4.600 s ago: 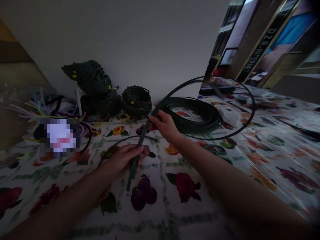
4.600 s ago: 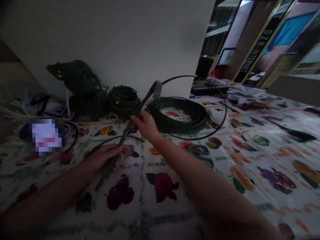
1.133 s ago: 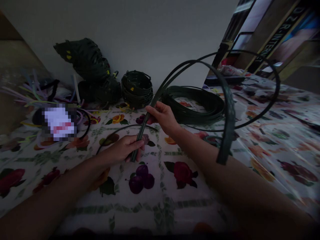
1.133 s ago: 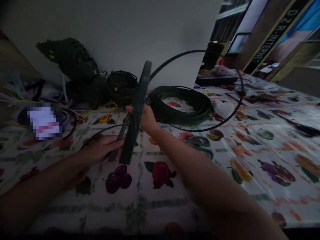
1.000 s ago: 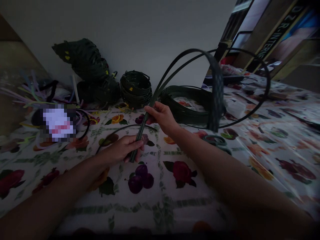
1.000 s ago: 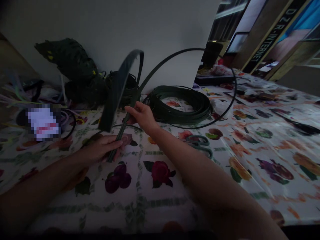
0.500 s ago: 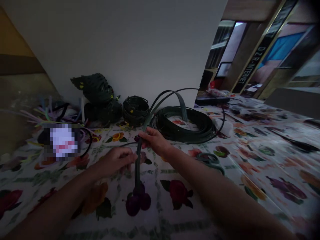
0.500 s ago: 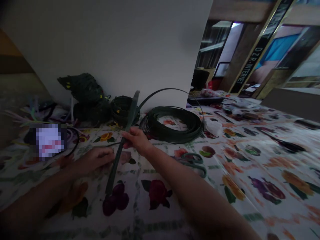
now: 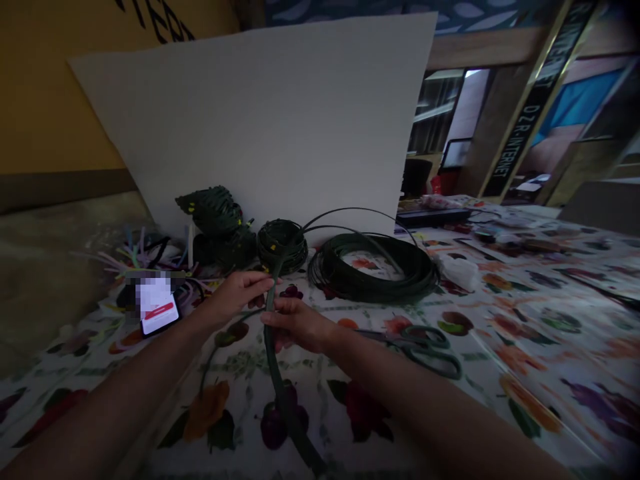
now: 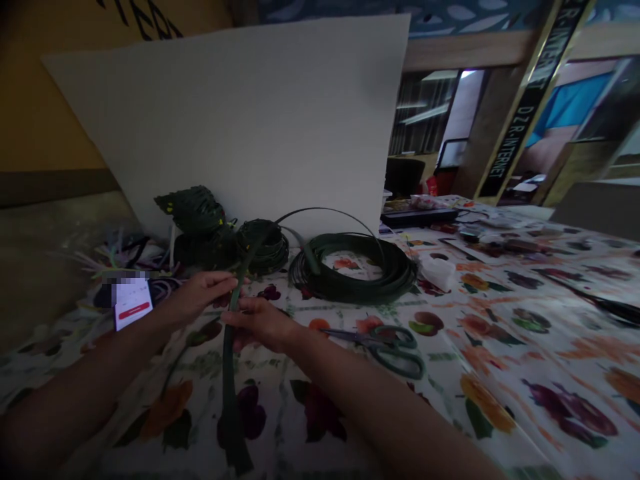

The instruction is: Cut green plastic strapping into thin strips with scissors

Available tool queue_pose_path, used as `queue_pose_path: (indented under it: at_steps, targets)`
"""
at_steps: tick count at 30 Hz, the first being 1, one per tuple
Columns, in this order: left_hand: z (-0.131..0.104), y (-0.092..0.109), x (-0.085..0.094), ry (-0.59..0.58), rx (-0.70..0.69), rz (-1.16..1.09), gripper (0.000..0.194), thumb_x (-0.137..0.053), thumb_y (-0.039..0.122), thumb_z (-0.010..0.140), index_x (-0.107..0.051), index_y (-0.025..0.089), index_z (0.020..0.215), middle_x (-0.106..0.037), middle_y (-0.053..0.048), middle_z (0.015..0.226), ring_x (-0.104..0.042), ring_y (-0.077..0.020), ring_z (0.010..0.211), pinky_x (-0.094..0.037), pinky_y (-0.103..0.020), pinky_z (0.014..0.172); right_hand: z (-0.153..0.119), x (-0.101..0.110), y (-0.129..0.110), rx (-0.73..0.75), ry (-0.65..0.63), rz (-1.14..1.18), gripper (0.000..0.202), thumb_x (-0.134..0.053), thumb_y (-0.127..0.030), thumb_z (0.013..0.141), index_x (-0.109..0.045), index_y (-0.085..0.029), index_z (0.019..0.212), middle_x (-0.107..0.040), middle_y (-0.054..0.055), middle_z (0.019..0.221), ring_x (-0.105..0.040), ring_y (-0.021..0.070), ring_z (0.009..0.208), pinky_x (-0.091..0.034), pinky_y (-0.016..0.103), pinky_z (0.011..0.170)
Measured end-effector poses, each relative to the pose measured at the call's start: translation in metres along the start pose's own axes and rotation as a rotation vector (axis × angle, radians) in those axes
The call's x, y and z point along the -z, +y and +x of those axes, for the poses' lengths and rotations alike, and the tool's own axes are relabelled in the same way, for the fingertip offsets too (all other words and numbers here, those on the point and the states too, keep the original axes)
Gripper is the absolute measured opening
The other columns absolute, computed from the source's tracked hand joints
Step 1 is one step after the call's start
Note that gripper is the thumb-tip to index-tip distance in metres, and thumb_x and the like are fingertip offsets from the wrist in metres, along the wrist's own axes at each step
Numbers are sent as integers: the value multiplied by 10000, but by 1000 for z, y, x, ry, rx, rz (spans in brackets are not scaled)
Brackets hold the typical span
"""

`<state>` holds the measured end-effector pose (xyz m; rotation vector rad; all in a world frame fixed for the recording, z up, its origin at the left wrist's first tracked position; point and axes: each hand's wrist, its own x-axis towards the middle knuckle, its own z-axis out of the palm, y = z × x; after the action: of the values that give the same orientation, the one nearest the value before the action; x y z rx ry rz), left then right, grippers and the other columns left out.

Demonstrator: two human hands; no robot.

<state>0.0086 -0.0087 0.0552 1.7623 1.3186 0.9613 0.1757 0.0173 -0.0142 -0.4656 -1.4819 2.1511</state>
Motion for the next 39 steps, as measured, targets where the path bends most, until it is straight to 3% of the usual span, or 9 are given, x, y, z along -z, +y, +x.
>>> queue_pose_path:
  at_steps: [4,9,14,17,25,30,39]
  targets:
    - [2,-4,-9,47,59,-122,385,-650,502,817,-695,134,926,-645,-15,797,-445,-87,562,-330,-216,530,0,3,0,1,-20,-13,453,-843,-495,675,-584,-170,856,-622,-61,603,-589,87,451,-478,189,468]
    - [6,0,-13,130,57,-23,410,-609,500,839,-711,133,993,-649,-15,731,-517,-127,594,-364,-230,553,3,6,6,-33,-46,13,477,-880,-483,618,-583,-170,821,-631,-59,624,-591,94,462,-516,218,491]
    - [26,13,-6,177,-91,191,356,-576,465,859,-737,150,904,-681,-28,719,-585,-166,669,-429,-256,636,4,7,10,-99,-125,34,435,-875,-462,644,-574,-171,762,-637,-54,651,-604,91,486,-526,218,512]
    - [40,22,-5,161,-108,172,325,-583,443,850,-722,150,823,-685,-37,724,-596,-161,644,-447,-259,625,4,6,11,-121,-130,63,432,-886,-447,629,-573,-175,749,-628,-60,636,-597,90,473,-527,221,506]
    - [63,43,-11,182,-88,34,297,-598,388,837,-694,124,935,-622,-29,714,-559,-110,541,-458,-244,535,3,-5,16,-190,-127,74,474,-934,-418,520,-569,-179,706,-613,-65,606,-613,118,464,-533,240,461]
    - [70,38,-12,231,-105,30,307,-588,394,839,-688,128,953,-598,-19,707,-514,-86,498,-426,-224,487,2,-7,16,-223,-150,63,462,-932,-409,518,-588,-179,724,-637,-59,642,-622,121,456,-544,249,477]
    - [74,27,-15,381,-235,288,341,-486,393,892,-704,142,970,-605,-7,666,-512,-111,486,-411,-233,485,3,-9,16,-221,-153,76,461,-924,-376,544,-545,-172,710,-602,-77,594,-625,120,446,-556,243,488]
